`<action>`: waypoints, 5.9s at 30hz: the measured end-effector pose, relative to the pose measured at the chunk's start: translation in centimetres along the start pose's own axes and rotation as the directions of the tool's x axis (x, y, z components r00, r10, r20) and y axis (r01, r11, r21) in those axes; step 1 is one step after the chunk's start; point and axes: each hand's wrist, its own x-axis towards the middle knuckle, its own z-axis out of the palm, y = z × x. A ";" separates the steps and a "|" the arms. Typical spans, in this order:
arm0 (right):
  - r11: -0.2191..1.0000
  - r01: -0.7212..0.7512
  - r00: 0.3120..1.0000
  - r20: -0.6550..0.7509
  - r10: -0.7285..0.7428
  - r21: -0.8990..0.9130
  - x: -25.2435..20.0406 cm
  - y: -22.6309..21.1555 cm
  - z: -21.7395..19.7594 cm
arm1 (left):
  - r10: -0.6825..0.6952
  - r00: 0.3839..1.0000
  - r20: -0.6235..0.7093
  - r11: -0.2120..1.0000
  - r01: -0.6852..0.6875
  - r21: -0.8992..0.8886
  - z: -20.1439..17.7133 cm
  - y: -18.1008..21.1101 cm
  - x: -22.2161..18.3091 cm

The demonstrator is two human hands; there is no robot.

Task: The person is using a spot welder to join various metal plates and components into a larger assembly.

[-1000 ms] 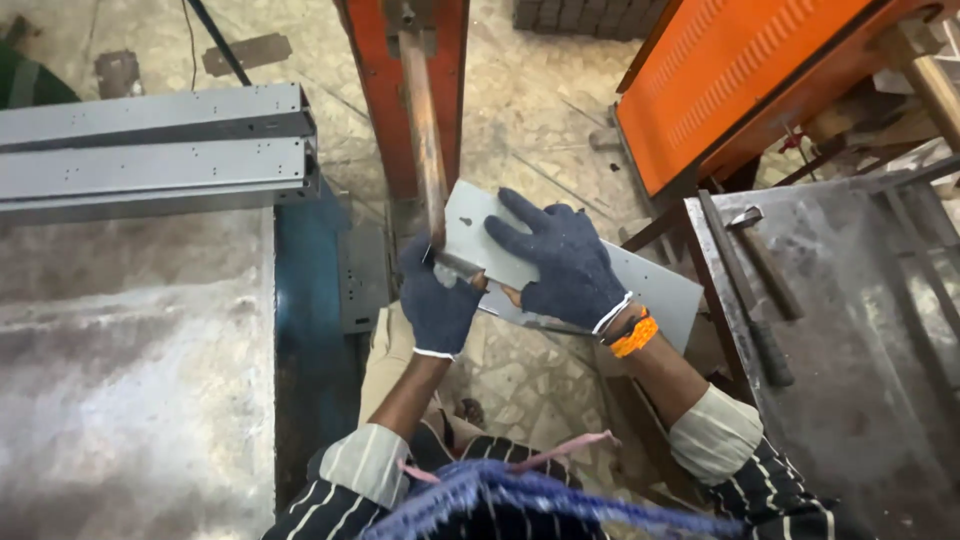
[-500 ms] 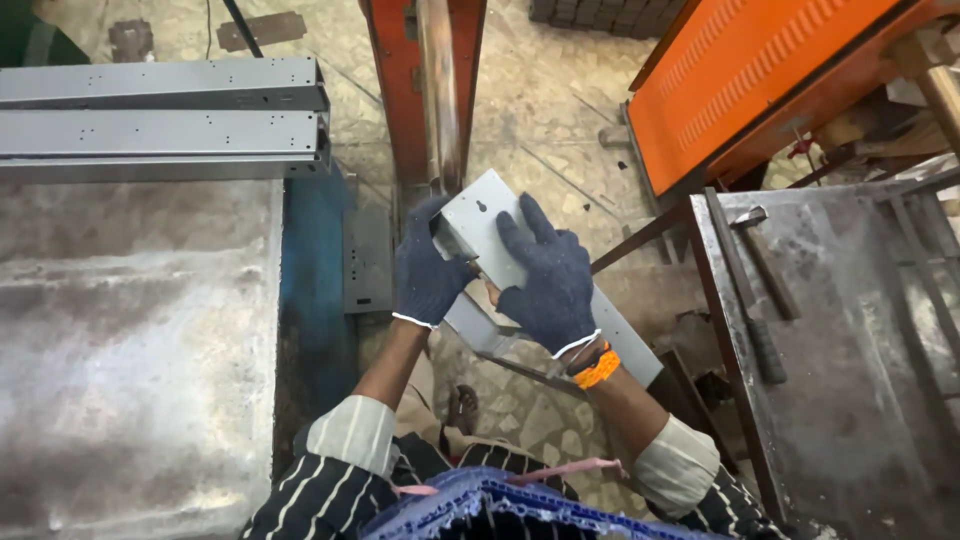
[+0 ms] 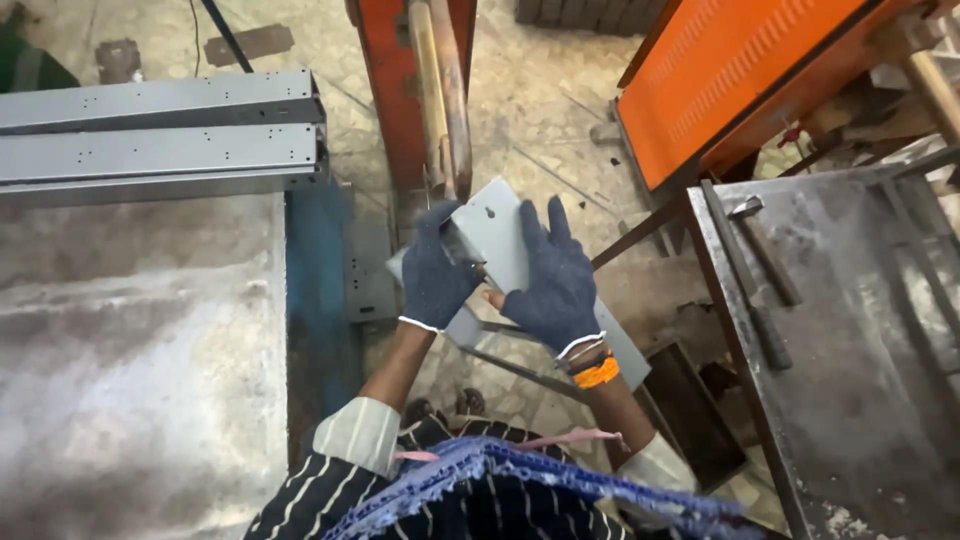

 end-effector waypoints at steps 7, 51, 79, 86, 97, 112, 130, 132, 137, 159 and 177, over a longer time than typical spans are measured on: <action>0.976 -0.188 0.981 0.062 0.182 0.107 -0.1 -1.7 1.0 | 0.110 0.991 0.073 0.994 -0.111 0.011 -1.9 0.6 1.7; 0.977 -0.213 0.973 -0.096 0.211 -0.014 -5.3 -5.5 -2.8 | -0.035 0.961 0.273 0.974 -0.028 0.225 -6.7 0.6 -1.9; 0.616 -0.138 0.961 0.257 -0.108 0.775 -5.9 14.3 -10.8 | -0.258 0.921 -0.292 0.963 0.271 0.004 -0.1 -4.1 -5.4; 0.757 -0.064 0.944 0.287 -0.166 0.650 -5.2 19.2 -8.2 | -0.149 0.908 -0.391 0.913 0.278 0.299 -0.3 -0.1 -4.9; 0.923 0.302 0.931 0.134 -0.339 0.238 -4.9 4.1 1.4 | -0.154 0.914 -0.376 0.849 0.317 0.423 3.1 2.5 -6.0; 0.977 0.143 0.961 0.214 -0.175 0.158 -6.2 5.9 7.0 | -0.100 0.987 -0.127 0.944 0.134 0.301 1.4 5.2 -7.8; 0.921 0.011 0.993 0.107 -0.057 0.389 -5.8 15.1 5.7 | -0.405 0.914 0.016 0.883 0.395 -0.253 -16.3 -9.6 -0.1; 0.864 0.008 0.984 0.151 -0.098 0.503 -5.7 16.2 6.9 | -0.435 0.898 0.067 0.886 0.440 -0.148 -15.3 -7.0 1.2; 0.837 -0.054 0.961 0.257 -0.105 0.545 -5.8 15.5 7.0 | -0.491 0.865 0.105 0.867 0.497 -0.039 -13.6 -6.2 0.8; 0.611 0.086 0.991 -0.130 0.028 0.787 -3.9 -0.2 8.5 | -0.470 0.863 -0.184 0.865 0.409 -0.291 -9.4 -2.6 1.3; 0.584 0.076 0.996 -0.034 -0.083 0.808 2.2 2.3 9.0 | -0.398 0.905 -0.151 0.912 0.408 0.040 -7.1 -4.6 5.5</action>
